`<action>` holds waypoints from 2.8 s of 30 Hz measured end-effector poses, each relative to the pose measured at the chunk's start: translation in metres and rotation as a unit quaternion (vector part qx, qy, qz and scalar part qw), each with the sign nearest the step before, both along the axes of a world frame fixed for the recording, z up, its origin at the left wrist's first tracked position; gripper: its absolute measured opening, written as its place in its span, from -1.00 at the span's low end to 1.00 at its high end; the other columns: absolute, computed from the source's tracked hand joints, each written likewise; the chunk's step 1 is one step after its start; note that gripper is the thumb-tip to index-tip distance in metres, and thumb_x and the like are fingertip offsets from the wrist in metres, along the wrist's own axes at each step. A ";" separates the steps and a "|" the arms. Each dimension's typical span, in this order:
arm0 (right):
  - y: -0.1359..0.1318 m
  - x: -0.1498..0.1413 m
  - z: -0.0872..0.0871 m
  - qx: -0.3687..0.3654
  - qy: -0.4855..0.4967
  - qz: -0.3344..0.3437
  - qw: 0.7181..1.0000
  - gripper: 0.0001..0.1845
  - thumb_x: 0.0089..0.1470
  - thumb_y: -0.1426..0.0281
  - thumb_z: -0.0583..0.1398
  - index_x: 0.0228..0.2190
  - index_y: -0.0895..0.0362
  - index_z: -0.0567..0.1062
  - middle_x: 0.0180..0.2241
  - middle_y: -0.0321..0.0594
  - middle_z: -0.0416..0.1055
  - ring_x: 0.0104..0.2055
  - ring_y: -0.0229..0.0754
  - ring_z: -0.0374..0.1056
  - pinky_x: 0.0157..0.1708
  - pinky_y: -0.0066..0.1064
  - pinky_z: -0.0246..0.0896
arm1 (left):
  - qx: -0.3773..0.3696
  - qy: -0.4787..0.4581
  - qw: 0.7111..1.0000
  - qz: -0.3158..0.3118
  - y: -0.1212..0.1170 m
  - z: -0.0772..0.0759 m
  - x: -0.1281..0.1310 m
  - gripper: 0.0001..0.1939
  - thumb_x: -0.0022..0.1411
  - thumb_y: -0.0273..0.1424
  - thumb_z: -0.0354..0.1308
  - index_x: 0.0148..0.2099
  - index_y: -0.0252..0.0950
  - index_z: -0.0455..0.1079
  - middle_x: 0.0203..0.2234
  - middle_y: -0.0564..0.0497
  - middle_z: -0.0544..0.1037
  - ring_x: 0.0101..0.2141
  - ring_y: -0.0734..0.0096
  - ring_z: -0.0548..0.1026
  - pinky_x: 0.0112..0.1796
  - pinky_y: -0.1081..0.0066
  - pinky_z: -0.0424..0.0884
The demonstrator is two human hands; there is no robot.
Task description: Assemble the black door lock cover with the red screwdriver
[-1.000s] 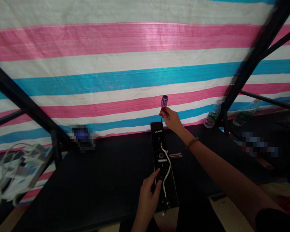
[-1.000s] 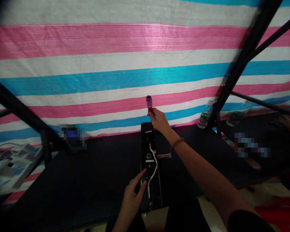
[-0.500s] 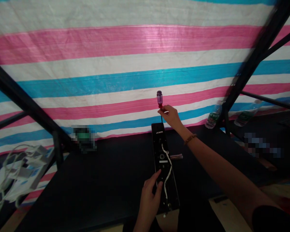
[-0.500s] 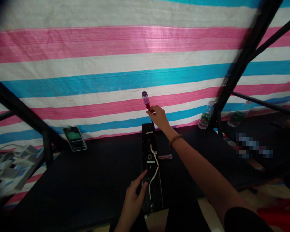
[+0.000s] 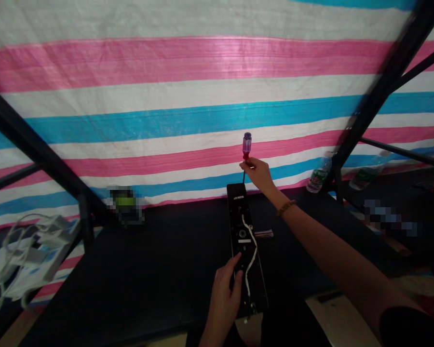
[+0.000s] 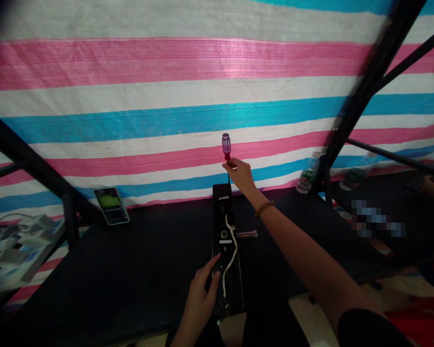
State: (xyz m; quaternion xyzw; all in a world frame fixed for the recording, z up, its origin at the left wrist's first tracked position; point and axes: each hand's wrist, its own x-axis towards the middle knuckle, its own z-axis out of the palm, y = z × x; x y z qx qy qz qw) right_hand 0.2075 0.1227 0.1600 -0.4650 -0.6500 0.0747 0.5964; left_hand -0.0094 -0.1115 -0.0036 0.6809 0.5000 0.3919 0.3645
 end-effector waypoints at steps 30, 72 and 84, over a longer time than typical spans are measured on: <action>-0.002 0.003 -0.005 0.008 0.033 0.046 0.998 -0.79 0.20 0.22 0.16 -0.33 0.09 0.48 -0.37 -0.17 0.48 -0.36 -0.13 0.46 -0.37 -0.25 0.51 | 0.014 -0.001 1.000 0.007 -0.001 0.005 0.001 -0.58 0.36 -0.25 0.07 0.21 -0.15 0.45 0.05 -0.14 0.59 0.06 0.14 0.53 0.08 0.15 0.45; -0.197 -0.037 -0.070 -0.193 0.526 0.126 0.818 -0.68 -0.14 0.20 0.48 -0.39 0.11 0.58 -0.39 -0.26 0.50 -0.33 -0.21 0.45 -0.34 -0.41 0.38 | -0.172 -0.316 0.919 0.160 0.009 0.040 -0.007 -0.51 0.01 -0.06 0.41 -0.16 -0.37 0.63 -0.45 -0.11 0.64 -0.51 0.43 0.48 -0.41 0.42 0.46; -0.197 0.066 -0.142 -0.259 0.197 -0.144 0.935 -0.58 0.04 0.03 0.23 -0.56 0.12 0.41 -0.63 -0.34 0.27 -0.57 -0.26 0.19 -0.54 -0.41 0.07 | 0.100 0.179 0.978 -0.027 0.061 0.006 -0.044 -0.81 0.25 -0.48 0.19 -0.25 -0.15 0.64 0.01 -0.05 0.62 0.12 0.00 0.47 0.08 -0.08 0.44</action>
